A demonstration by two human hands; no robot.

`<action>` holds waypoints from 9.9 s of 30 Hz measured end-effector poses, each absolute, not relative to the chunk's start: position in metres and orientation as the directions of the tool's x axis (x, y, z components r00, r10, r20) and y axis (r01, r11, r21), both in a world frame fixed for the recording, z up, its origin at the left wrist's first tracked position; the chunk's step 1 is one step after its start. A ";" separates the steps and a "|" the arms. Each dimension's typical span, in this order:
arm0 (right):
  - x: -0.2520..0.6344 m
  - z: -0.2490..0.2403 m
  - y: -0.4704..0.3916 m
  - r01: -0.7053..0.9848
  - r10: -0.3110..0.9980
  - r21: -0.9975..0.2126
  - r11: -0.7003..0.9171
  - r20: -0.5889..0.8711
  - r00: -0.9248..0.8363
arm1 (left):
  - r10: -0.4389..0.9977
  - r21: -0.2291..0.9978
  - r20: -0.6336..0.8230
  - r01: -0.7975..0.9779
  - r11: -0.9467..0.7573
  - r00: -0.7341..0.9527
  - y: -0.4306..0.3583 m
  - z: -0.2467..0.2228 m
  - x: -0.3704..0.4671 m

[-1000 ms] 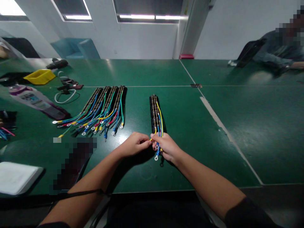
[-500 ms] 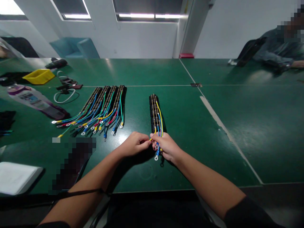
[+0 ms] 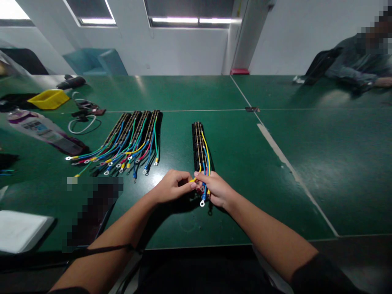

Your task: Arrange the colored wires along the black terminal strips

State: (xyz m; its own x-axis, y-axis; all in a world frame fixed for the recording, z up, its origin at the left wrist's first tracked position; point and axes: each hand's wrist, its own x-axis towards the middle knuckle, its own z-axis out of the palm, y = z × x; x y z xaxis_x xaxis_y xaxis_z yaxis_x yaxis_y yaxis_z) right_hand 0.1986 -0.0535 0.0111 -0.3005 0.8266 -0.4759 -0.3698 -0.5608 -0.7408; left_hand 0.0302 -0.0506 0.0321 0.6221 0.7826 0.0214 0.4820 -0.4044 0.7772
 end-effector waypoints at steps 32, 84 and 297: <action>0.198 0.015 -0.057 -0.212 0.821 -0.815 -0.539 -0.452 -0.349 | 0.885 0.974 -0.012 0.204 -0.095 0.466 -0.040 0.019 0.036; 0.205 0.014 -0.053 -0.328 0.757 -0.691 -0.645 -0.516 -0.402 | 0.643 0.934 -0.261 0.357 -0.021 0.720 -0.043 0.032 0.023; 0.198 0.017 -0.057 -0.240 0.822 -0.800 -0.550 -0.470 -0.321 | 0.854 0.986 -0.017 0.152 -0.073 0.520 -0.039 0.017 0.038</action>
State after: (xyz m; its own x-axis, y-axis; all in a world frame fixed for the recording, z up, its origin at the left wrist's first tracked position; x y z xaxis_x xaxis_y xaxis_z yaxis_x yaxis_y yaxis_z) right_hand 0.1975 -0.0570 0.0174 -0.3214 0.8223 -0.4697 -0.2395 -0.5505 -0.7998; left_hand 0.0379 -0.0390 0.0167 0.5203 0.8538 -0.0170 0.1524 -0.0732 0.9856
